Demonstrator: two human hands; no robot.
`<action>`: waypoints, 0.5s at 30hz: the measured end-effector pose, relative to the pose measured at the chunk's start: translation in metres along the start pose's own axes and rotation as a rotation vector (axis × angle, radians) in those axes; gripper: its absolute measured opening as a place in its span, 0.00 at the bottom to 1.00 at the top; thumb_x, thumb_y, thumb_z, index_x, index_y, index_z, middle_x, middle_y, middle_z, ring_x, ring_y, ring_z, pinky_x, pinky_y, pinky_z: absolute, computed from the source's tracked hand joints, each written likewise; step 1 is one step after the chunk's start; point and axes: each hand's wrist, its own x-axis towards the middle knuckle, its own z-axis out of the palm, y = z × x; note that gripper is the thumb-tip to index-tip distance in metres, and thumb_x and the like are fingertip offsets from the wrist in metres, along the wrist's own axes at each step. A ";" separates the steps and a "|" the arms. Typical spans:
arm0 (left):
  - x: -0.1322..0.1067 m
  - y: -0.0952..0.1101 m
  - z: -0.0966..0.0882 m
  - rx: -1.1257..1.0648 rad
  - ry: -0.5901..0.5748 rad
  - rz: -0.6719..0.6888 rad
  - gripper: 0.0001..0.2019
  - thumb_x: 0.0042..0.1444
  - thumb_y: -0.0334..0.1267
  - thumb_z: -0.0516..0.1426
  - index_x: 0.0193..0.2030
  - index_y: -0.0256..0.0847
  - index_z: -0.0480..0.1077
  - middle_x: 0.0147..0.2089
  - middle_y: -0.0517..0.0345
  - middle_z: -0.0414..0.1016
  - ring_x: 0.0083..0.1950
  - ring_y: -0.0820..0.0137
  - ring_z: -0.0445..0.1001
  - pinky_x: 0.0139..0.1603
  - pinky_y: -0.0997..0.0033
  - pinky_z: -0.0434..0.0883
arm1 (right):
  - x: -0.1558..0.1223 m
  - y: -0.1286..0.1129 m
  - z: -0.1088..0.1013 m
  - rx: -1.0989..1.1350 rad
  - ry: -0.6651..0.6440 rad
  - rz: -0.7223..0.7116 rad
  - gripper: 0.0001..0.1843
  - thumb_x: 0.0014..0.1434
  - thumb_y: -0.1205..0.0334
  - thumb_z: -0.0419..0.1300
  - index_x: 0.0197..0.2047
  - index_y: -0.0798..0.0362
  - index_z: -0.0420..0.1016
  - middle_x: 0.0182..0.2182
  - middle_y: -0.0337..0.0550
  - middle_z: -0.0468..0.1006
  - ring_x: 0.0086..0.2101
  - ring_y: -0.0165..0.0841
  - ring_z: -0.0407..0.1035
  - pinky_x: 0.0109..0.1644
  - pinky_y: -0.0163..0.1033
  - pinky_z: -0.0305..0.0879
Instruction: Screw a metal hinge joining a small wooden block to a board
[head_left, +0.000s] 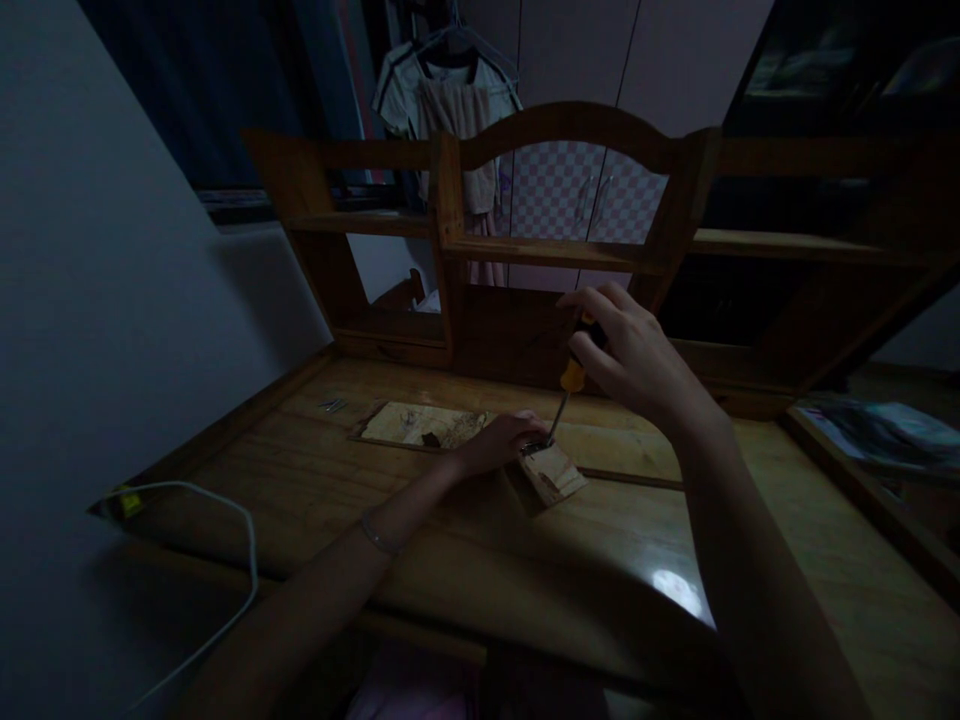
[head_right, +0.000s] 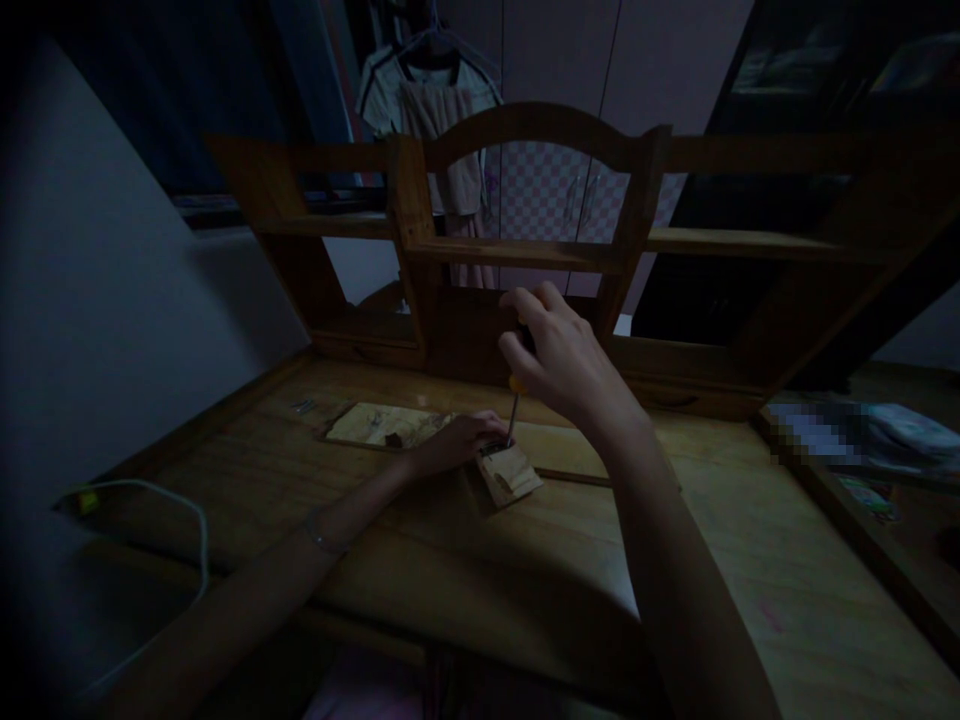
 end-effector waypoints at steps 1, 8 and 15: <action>0.000 -0.001 0.001 0.005 0.016 -0.005 0.11 0.65 0.29 0.53 0.45 0.39 0.77 0.45 0.53 0.76 0.46 0.69 0.76 0.48 0.74 0.69 | 0.000 0.000 0.000 -0.016 0.003 0.003 0.19 0.65 0.62 0.52 0.58 0.51 0.70 0.49 0.51 0.72 0.47 0.43 0.71 0.51 0.47 0.65; -0.002 0.010 0.005 0.010 0.076 -0.061 0.08 0.65 0.35 0.56 0.44 0.40 0.77 0.44 0.54 0.75 0.45 0.69 0.75 0.48 0.73 0.70 | -0.001 0.000 0.002 -0.179 0.072 0.043 0.14 0.66 0.56 0.56 0.52 0.50 0.73 0.46 0.49 0.77 0.43 0.43 0.73 0.45 0.45 0.66; -0.006 0.013 0.006 0.077 0.053 -0.026 0.10 0.60 0.37 0.61 0.48 0.42 0.76 0.47 0.54 0.73 0.48 0.67 0.74 0.51 0.70 0.70 | 0.000 -0.001 0.003 -0.192 0.064 0.017 0.15 0.64 0.62 0.55 0.54 0.51 0.72 0.48 0.49 0.77 0.45 0.43 0.74 0.45 0.45 0.66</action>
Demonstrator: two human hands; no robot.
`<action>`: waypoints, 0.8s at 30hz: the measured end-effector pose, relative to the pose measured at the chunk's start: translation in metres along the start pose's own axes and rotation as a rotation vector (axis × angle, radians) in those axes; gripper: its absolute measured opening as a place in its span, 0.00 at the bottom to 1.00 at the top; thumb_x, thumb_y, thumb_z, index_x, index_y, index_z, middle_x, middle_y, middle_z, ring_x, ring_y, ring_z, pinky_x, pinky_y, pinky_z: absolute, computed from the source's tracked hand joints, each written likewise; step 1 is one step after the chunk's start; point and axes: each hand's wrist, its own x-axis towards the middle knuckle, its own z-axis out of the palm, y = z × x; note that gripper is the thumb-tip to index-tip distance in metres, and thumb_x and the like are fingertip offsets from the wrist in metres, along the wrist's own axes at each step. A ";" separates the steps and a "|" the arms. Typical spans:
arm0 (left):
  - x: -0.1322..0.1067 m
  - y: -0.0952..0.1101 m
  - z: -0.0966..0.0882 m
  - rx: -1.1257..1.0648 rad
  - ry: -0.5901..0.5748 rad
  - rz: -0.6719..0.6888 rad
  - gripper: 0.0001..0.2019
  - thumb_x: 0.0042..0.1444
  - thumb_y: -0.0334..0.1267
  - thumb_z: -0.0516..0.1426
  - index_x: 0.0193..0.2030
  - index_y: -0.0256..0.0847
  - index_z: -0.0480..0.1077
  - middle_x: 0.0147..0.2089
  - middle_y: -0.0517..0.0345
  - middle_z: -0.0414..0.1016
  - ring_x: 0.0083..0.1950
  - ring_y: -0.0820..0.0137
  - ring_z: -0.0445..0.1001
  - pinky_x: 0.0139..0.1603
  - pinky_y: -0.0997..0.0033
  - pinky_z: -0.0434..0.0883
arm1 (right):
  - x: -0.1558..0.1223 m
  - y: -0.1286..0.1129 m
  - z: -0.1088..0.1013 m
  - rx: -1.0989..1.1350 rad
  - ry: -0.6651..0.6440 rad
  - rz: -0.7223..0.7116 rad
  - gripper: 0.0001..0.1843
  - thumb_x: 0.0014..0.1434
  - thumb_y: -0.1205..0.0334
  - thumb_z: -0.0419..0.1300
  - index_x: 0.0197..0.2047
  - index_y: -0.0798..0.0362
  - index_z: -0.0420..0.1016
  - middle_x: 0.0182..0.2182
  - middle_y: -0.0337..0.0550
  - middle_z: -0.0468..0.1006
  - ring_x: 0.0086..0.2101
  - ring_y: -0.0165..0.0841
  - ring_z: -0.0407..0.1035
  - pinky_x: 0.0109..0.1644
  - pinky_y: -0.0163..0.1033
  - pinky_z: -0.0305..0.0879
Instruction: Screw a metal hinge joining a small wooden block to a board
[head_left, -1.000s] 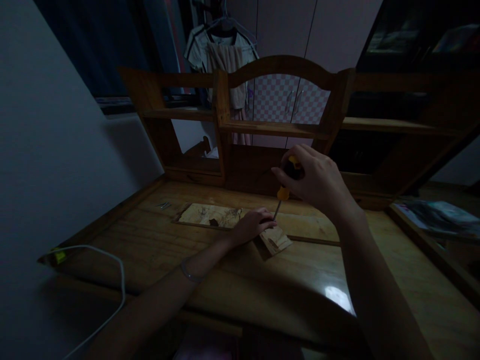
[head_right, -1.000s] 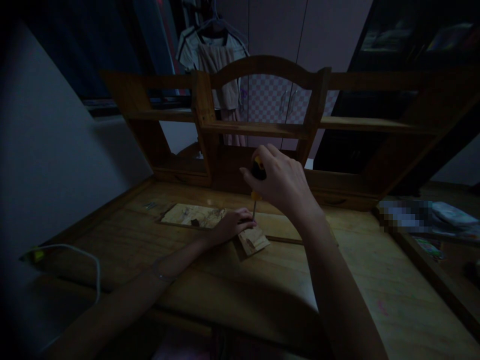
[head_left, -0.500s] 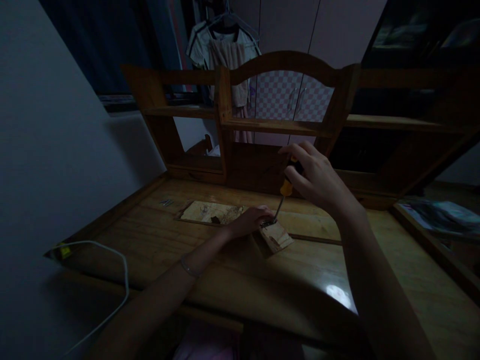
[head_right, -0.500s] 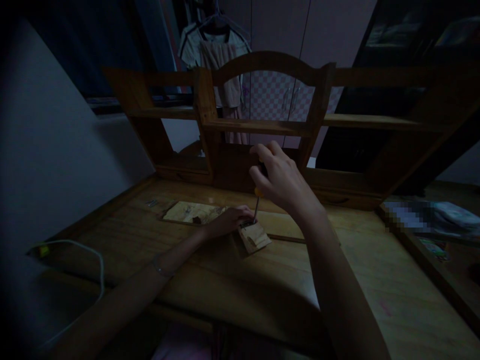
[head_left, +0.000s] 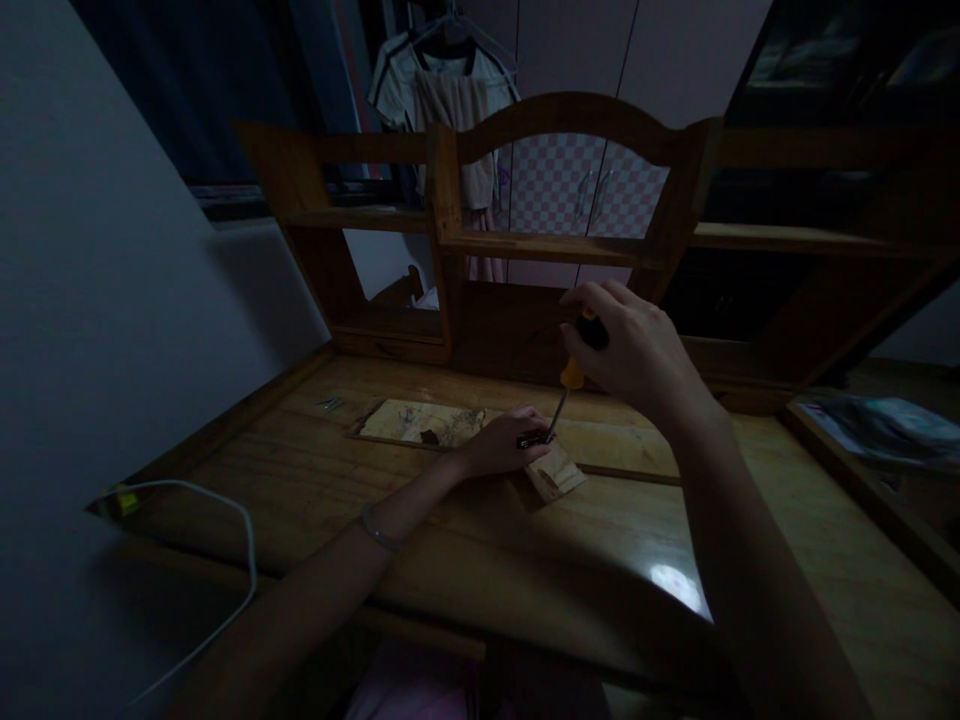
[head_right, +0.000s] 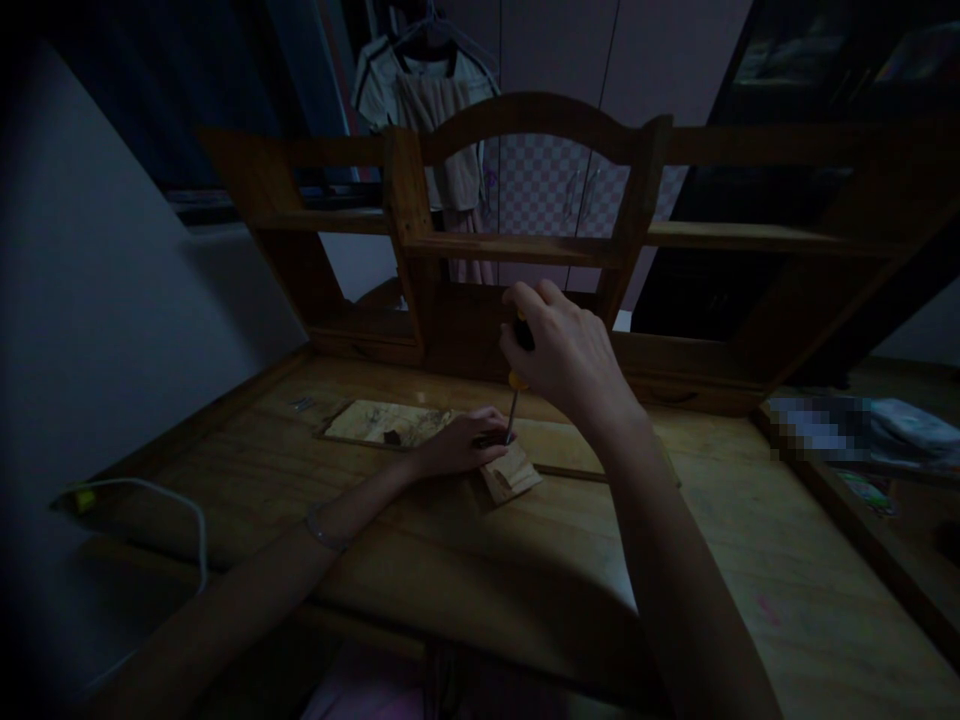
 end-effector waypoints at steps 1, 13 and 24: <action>0.000 0.000 0.000 0.006 -0.002 0.006 0.10 0.60 0.35 0.59 0.48 0.42 0.76 0.47 0.53 0.73 0.48 0.67 0.73 0.51 0.70 0.70 | 0.000 -0.001 0.000 0.002 -0.001 -0.002 0.16 0.64 0.62 0.55 0.54 0.51 0.72 0.48 0.49 0.77 0.45 0.43 0.74 0.45 0.44 0.66; -0.001 0.004 -0.003 0.056 -0.022 0.078 0.22 0.52 0.25 0.52 0.53 0.42 0.73 0.50 0.52 0.71 0.49 0.66 0.73 0.50 0.69 0.72 | -0.001 -0.002 -0.001 0.011 0.003 0.005 0.16 0.64 0.62 0.54 0.54 0.51 0.72 0.48 0.51 0.77 0.44 0.43 0.73 0.45 0.45 0.66; 0.001 -0.004 -0.001 0.157 0.100 0.092 0.21 0.51 0.22 0.51 0.48 0.41 0.75 0.49 0.51 0.73 0.53 0.63 0.71 0.57 0.64 0.68 | 0.000 -0.002 0.000 0.003 0.011 0.006 0.16 0.64 0.62 0.55 0.54 0.52 0.72 0.47 0.50 0.77 0.44 0.43 0.73 0.45 0.46 0.66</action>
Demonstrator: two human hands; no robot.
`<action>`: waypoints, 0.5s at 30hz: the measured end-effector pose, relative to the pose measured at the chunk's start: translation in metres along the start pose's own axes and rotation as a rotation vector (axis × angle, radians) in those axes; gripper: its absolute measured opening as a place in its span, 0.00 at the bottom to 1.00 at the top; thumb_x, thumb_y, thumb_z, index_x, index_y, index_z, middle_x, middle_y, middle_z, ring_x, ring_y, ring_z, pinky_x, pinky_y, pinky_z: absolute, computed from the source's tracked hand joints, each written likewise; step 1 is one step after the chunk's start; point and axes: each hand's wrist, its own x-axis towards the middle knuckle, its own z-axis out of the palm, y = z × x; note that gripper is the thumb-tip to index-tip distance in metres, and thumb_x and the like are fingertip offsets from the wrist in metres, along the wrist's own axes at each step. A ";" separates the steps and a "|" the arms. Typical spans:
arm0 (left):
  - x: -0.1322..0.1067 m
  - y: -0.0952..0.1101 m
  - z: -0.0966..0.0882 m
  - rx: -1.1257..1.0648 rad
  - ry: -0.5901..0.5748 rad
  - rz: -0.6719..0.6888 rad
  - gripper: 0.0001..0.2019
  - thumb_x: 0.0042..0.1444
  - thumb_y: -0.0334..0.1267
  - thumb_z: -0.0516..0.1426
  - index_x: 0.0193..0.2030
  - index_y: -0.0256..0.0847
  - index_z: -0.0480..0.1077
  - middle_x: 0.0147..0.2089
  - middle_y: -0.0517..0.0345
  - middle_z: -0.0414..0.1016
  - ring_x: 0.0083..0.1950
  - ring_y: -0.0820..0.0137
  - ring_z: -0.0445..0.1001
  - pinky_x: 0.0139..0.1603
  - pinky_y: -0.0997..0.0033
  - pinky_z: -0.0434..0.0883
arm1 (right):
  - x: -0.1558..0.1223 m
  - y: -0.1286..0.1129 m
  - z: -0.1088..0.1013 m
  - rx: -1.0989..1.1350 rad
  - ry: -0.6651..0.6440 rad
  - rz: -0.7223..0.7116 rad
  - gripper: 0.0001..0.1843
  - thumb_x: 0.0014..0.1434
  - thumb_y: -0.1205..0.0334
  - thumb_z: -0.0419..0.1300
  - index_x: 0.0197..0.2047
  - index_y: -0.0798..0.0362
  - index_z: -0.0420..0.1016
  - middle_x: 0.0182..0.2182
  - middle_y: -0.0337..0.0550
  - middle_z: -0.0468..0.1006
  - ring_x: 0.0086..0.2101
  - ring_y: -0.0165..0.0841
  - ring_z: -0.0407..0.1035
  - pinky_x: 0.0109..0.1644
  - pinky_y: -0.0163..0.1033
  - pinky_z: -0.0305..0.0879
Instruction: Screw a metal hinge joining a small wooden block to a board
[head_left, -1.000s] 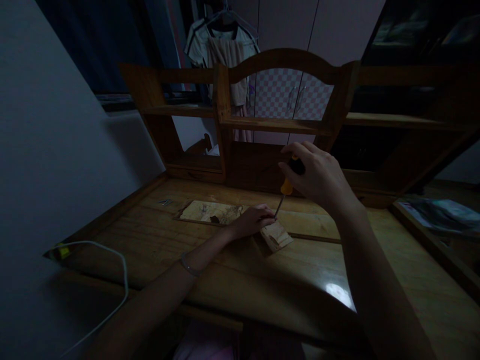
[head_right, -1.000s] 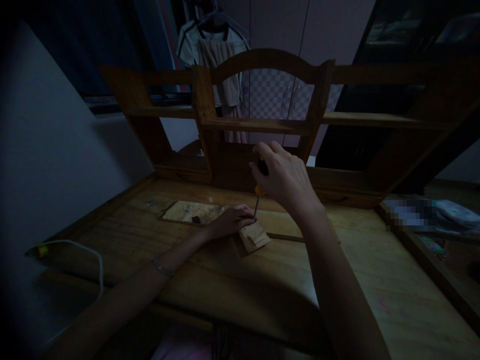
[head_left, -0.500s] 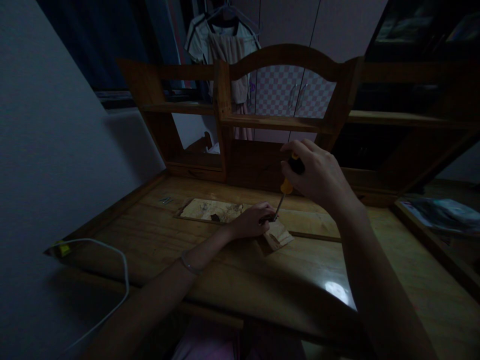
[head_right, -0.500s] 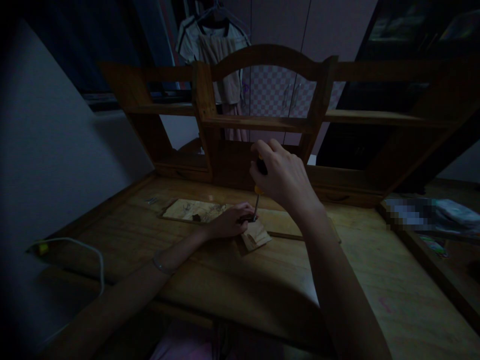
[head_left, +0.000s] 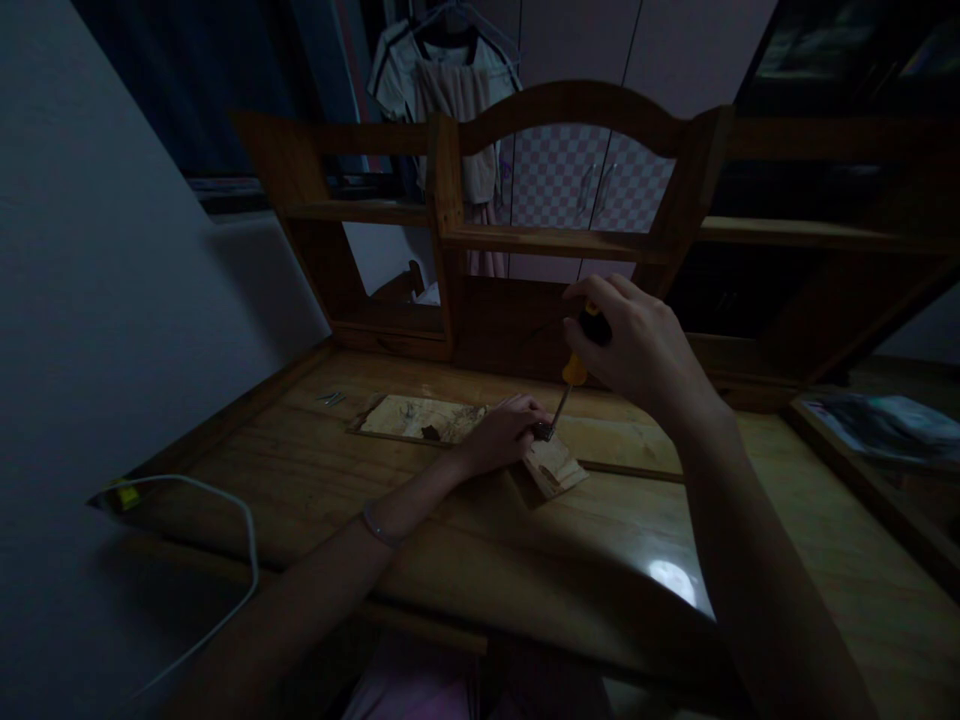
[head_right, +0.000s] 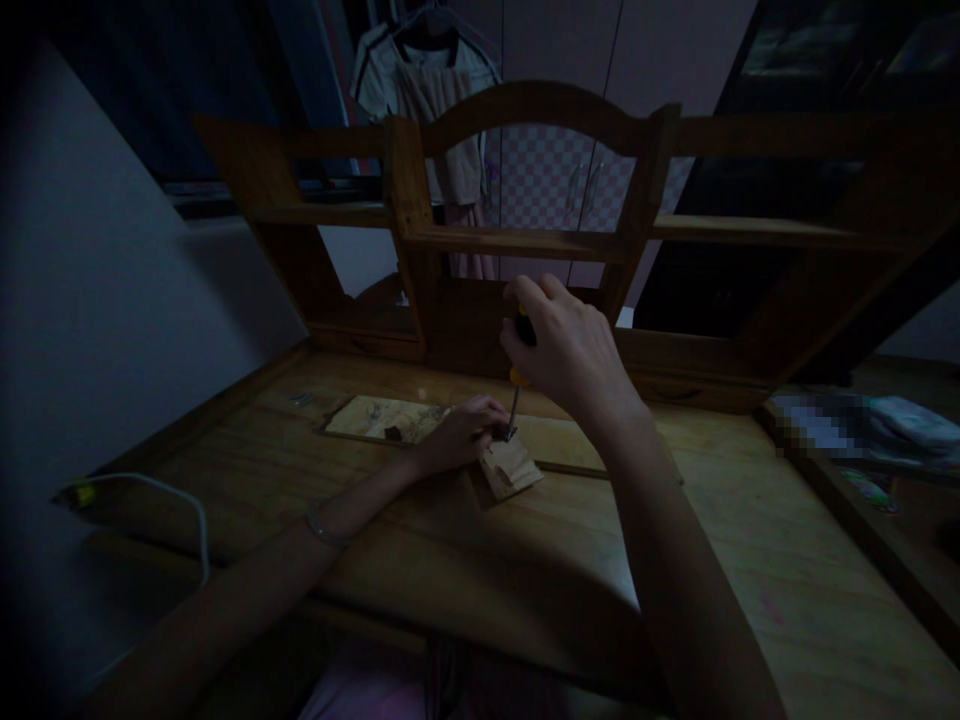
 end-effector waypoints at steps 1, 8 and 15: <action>0.000 0.000 0.000 0.002 0.006 -0.006 0.21 0.52 0.22 0.51 0.48 0.41 0.75 0.49 0.51 0.73 0.53 0.63 0.71 0.56 0.64 0.69 | 0.000 0.000 0.000 -0.001 0.000 0.001 0.16 0.64 0.62 0.55 0.54 0.51 0.72 0.47 0.50 0.77 0.44 0.43 0.73 0.45 0.46 0.66; 0.001 0.005 -0.005 0.000 0.011 -0.003 0.17 0.56 0.24 0.51 0.48 0.40 0.76 0.48 0.51 0.73 0.51 0.63 0.71 0.53 0.64 0.69 | 0.000 -0.001 0.000 0.001 -0.001 0.004 0.16 0.64 0.62 0.55 0.54 0.51 0.72 0.47 0.50 0.77 0.43 0.43 0.73 0.44 0.45 0.66; 0.002 0.011 -0.006 0.031 0.041 0.006 0.11 0.60 0.28 0.53 0.45 0.41 0.74 0.45 0.53 0.74 0.49 0.65 0.72 0.52 0.64 0.69 | 0.000 -0.001 0.000 -0.004 0.000 0.001 0.16 0.64 0.64 0.55 0.54 0.52 0.72 0.48 0.50 0.77 0.43 0.42 0.73 0.45 0.45 0.66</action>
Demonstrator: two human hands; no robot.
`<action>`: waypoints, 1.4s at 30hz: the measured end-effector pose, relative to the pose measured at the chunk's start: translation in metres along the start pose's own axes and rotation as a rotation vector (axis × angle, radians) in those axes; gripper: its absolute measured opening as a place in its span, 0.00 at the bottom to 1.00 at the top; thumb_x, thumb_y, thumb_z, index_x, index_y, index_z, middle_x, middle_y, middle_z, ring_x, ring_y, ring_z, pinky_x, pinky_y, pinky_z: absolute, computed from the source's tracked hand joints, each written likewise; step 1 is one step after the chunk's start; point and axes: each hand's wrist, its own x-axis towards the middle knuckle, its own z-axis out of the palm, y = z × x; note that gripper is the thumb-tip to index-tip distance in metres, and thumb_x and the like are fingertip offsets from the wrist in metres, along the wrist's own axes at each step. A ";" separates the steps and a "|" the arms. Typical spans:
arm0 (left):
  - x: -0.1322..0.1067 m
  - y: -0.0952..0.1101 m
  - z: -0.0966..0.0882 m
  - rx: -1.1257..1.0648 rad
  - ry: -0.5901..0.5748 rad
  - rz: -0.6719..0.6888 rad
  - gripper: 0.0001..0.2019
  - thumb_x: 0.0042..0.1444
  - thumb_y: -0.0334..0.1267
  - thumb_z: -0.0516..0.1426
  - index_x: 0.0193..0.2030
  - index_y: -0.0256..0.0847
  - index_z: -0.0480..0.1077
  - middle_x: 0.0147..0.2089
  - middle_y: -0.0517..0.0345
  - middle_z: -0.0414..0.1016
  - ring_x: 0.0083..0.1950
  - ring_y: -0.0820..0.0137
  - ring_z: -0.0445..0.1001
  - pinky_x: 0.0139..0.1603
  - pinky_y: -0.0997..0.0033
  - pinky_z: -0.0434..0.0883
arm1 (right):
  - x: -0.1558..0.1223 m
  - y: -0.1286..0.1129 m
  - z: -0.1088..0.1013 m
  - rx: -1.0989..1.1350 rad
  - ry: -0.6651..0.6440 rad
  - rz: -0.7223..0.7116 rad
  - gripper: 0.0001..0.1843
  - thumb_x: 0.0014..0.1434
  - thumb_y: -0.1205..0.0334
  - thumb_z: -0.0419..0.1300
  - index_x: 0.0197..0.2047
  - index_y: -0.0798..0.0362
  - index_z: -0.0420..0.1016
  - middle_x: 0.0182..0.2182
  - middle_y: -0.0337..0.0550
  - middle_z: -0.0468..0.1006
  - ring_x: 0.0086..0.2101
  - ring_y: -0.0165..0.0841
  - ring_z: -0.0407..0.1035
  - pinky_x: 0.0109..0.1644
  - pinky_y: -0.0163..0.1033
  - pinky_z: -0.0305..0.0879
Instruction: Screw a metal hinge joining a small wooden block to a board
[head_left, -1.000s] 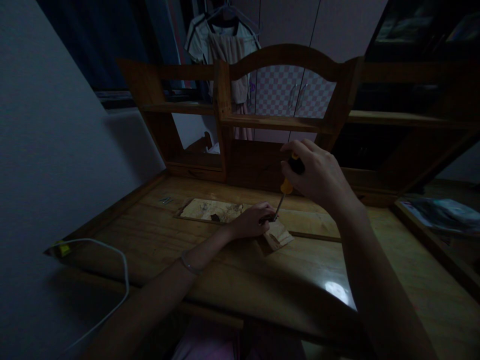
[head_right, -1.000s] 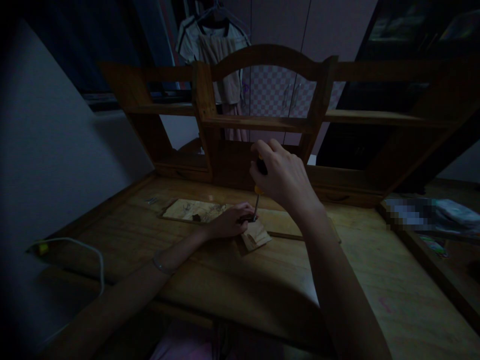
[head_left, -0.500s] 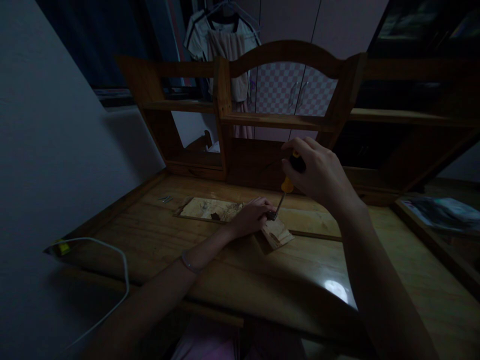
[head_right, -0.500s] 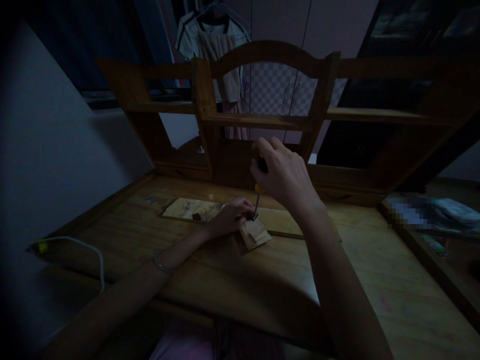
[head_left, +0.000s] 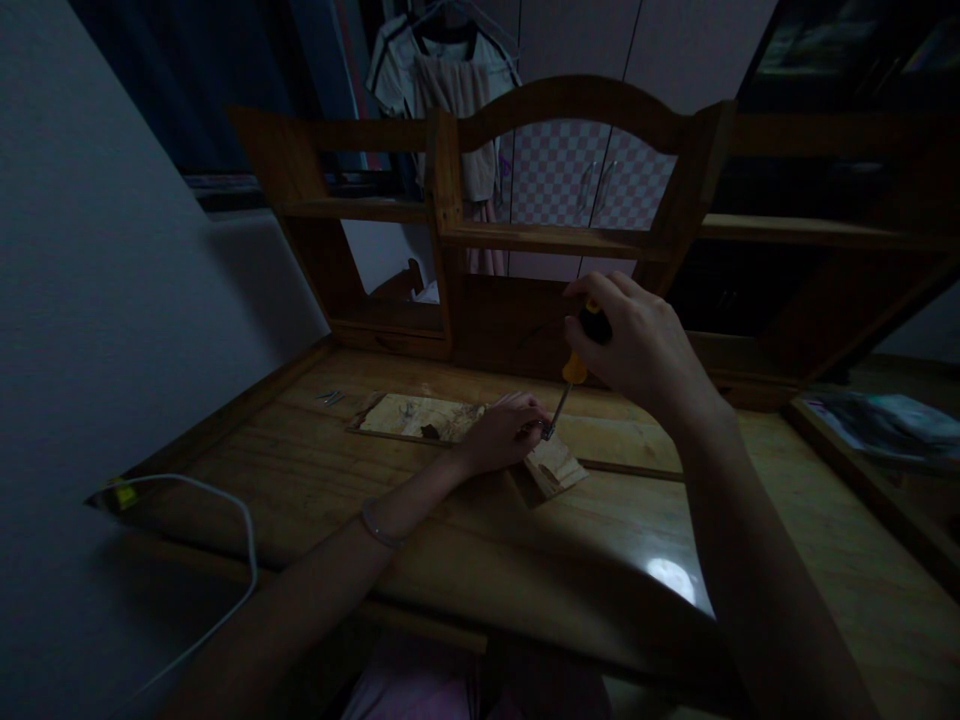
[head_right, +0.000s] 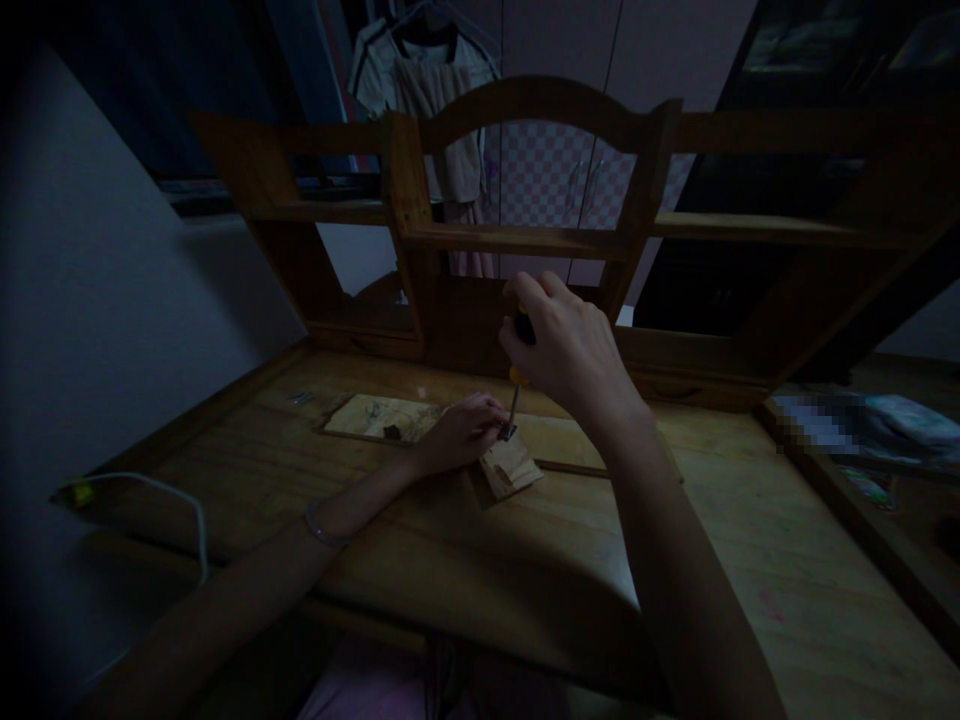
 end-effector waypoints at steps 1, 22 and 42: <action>0.000 0.001 0.000 0.007 0.008 0.000 0.10 0.60 0.28 0.54 0.45 0.41 0.73 0.45 0.54 0.74 0.49 0.65 0.72 0.52 0.64 0.69 | 0.000 0.000 0.000 -0.001 0.000 0.001 0.15 0.64 0.64 0.55 0.54 0.52 0.72 0.48 0.50 0.77 0.43 0.42 0.73 0.45 0.45 0.66; 0.001 -0.001 0.006 0.108 0.008 0.015 0.07 0.62 0.39 0.62 0.42 0.38 0.75 0.39 0.56 0.76 0.46 0.66 0.73 0.50 0.66 0.67 | -0.001 -0.002 0.001 0.063 -0.023 -0.013 0.17 0.63 0.63 0.55 0.56 0.51 0.70 0.49 0.51 0.74 0.44 0.44 0.73 0.46 0.47 0.67; 0.001 -0.001 0.006 0.079 -0.006 -0.008 0.06 0.61 0.37 0.63 0.43 0.39 0.73 0.42 0.55 0.76 0.47 0.64 0.73 0.51 0.65 0.69 | -0.001 -0.004 -0.003 0.114 -0.049 -0.049 0.13 0.63 0.65 0.56 0.51 0.50 0.71 0.47 0.50 0.71 0.43 0.42 0.71 0.47 0.48 0.68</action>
